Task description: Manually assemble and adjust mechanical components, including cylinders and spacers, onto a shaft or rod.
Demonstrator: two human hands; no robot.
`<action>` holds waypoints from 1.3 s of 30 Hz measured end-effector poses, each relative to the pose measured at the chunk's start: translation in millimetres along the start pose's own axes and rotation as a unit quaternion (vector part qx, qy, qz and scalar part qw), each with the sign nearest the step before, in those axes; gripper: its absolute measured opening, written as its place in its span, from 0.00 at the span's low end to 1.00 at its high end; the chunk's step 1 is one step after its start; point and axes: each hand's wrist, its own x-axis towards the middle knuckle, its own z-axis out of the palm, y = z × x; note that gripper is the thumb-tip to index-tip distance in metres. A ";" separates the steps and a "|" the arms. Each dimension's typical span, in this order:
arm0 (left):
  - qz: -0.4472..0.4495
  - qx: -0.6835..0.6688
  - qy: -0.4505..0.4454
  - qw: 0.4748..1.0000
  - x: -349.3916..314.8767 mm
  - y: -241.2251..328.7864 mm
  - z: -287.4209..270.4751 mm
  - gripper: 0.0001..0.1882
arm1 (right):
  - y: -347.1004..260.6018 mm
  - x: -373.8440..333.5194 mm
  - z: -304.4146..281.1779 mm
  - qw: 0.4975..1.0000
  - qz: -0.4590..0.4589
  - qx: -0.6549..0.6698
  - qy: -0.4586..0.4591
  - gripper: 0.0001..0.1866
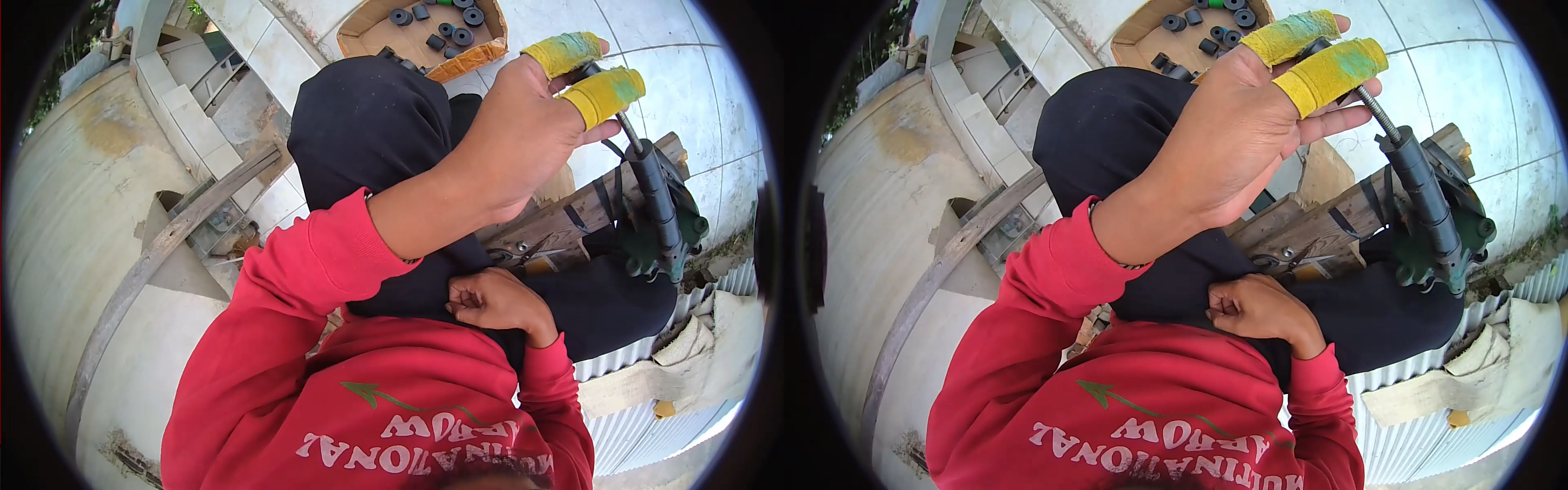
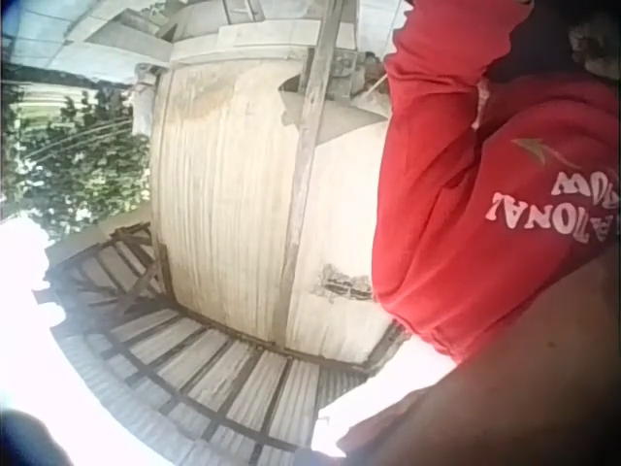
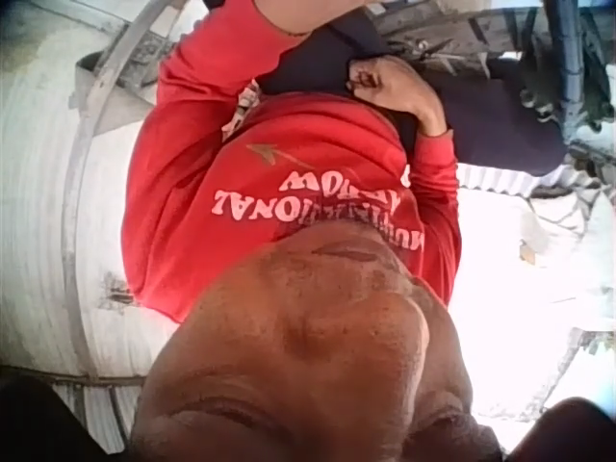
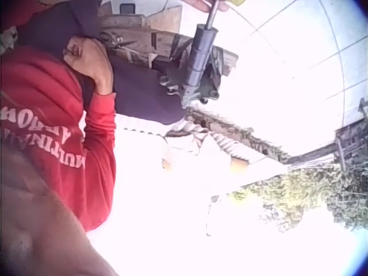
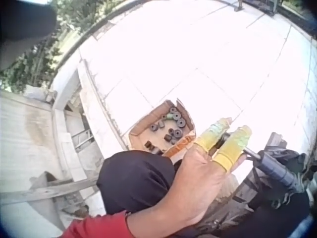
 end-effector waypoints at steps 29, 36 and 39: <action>0.001 0.025 -0.041 0.999 3.2 -4.3 -4.5 0.20 | 1.5 -1.8 3.4 0.999 -0.011 -0.038 0.006 0.10; 0.015 0.063 -0.054 0.996 4.0 -6.7 0.1 0.29 | 7.0 -4.9 10.8 0.998 -0.009 -0.056 0.034 0.10; 0.028 0.061 -0.061 0.996 11.0 -15.9 -5.8 0.25 | 17.9 -3.4 14.6 0.995 -0.019 -0.079 0.064 0.10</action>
